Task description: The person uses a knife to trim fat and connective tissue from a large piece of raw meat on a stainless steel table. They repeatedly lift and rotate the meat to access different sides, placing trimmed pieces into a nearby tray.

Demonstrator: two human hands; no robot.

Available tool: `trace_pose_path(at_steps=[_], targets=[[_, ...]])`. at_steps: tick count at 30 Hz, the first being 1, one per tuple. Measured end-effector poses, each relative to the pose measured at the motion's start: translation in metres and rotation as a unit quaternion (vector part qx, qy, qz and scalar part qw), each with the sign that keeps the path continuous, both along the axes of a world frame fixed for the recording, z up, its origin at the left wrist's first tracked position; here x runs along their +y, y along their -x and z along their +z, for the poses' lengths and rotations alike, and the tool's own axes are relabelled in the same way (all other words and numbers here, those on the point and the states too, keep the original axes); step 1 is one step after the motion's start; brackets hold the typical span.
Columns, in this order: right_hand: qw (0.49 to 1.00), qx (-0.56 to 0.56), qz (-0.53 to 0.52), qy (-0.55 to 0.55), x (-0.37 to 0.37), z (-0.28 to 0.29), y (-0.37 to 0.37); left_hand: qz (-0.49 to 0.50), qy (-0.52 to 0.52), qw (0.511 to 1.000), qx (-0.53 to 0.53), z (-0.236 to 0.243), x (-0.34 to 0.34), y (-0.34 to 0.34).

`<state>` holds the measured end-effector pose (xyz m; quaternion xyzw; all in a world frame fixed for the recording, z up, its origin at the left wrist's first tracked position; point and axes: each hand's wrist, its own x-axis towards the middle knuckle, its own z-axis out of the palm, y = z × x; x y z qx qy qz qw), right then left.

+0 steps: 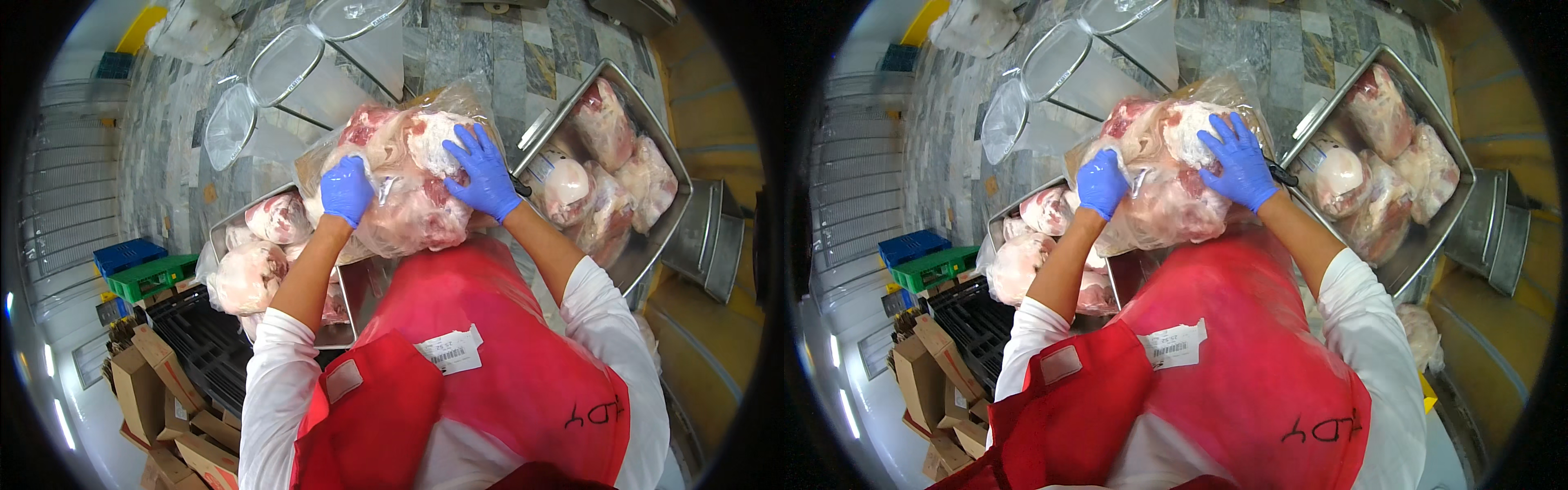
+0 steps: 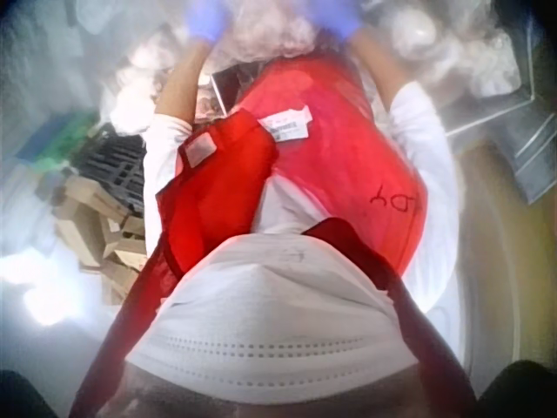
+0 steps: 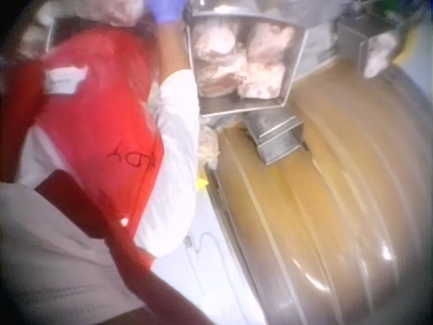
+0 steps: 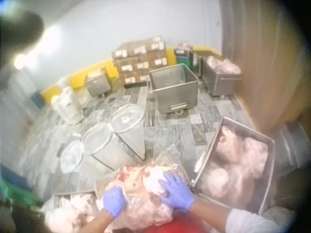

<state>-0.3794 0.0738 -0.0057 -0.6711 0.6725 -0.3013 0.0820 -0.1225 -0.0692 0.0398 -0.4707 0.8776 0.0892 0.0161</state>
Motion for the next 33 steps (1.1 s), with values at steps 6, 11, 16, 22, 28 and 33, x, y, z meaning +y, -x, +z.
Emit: trace_pose_path(at_steps=[6, 11, 16, 22, 28, 33], targets=[[0.999, -0.034, 0.016, 0.002, -0.004, -0.009, 0.007, -0.058, 0.128, 0.986, 0.092, -0.015, -0.042, -0.001], [0.998, -0.04, 0.037, -0.035, -0.008, -0.004, 0.012, 0.069, 0.0, 0.979, 0.193, -0.041, -0.054, -0.008], [0.996, -0.036, 0.064, -0.049, -0.016, -0.007, 0.024, 0.166, 0.045, 0.964, 0.203, -0.064, -0.079, -0.018], [0.992, -0.022, 0.086, -0.092, -0.044, 0.003, 0.045, 0.165, 0.156, 0.948, 0.223, -0.094, -0.05, -0.046], [0.972, -0.124, 0.117, -0.159, -0.077, 0.005, 0.042, 0.258, 0.128, 0.927, 0.24, -0.075, 0.006, -0.074], [0.924, -0.313, 0.021, -0.217, -0.048, -0.02, 0.06, 0.249, 0.085, 0.93, 0.257, -0.058, 0.034, -0.081]])
